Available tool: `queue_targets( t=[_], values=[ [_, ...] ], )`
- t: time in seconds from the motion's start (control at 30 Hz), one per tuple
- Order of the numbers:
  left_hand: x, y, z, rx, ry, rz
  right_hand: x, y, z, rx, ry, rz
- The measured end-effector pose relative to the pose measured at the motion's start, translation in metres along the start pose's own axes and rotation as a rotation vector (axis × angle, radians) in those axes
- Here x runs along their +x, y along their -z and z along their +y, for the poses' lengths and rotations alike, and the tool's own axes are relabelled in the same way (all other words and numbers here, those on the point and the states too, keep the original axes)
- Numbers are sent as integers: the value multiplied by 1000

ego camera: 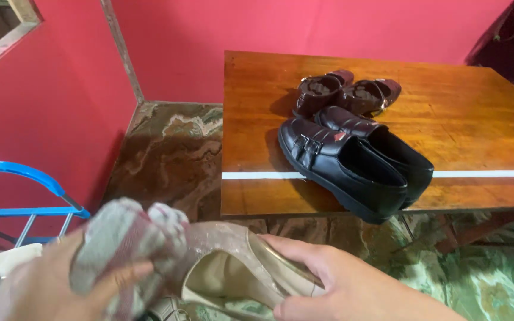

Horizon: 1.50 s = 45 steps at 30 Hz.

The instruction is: Wiping a pair of high-heeled shoes with a cloth to clean them.

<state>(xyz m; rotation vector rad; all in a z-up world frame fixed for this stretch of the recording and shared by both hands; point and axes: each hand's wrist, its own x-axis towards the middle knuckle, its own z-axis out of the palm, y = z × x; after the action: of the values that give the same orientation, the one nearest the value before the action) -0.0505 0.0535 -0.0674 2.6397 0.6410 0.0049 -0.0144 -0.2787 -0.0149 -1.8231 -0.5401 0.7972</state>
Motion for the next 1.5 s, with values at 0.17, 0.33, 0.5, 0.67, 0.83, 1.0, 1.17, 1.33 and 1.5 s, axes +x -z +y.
queue_targets(
  t=[0.17,0.33,0.5,0.67,0.83,1.0,1.17,1.33,1.5],
  values=[
    [-9,29,58,-60,-95,25,5,-14,-21,-59,-135,169],
    [-8,41,72,-32,-201,-39,5,-31,-49,320,-302,286],
    [-4,36,66,-231,-110,161,-2,-32,-35,494,-380,245],
    [-47,34,100,-274,-156,124,-11,-17,-39,620,-314,236],
    [4,25,86,-367,-423,227,-31,-3,-37,799,-211,136],
    [7,2,91,-524,-558,348,-54,13,-30,864,-213,66],
    [-78,2,143,-358,-510,315,-64,31,-4,1035,-406,190],
    [-29,3,137,-224,-626,394,-77,40,-3,1000,-406,143],
    [-31,2,151,-403,-603,440,-80,51,4,983,-330,21]
  ],
)
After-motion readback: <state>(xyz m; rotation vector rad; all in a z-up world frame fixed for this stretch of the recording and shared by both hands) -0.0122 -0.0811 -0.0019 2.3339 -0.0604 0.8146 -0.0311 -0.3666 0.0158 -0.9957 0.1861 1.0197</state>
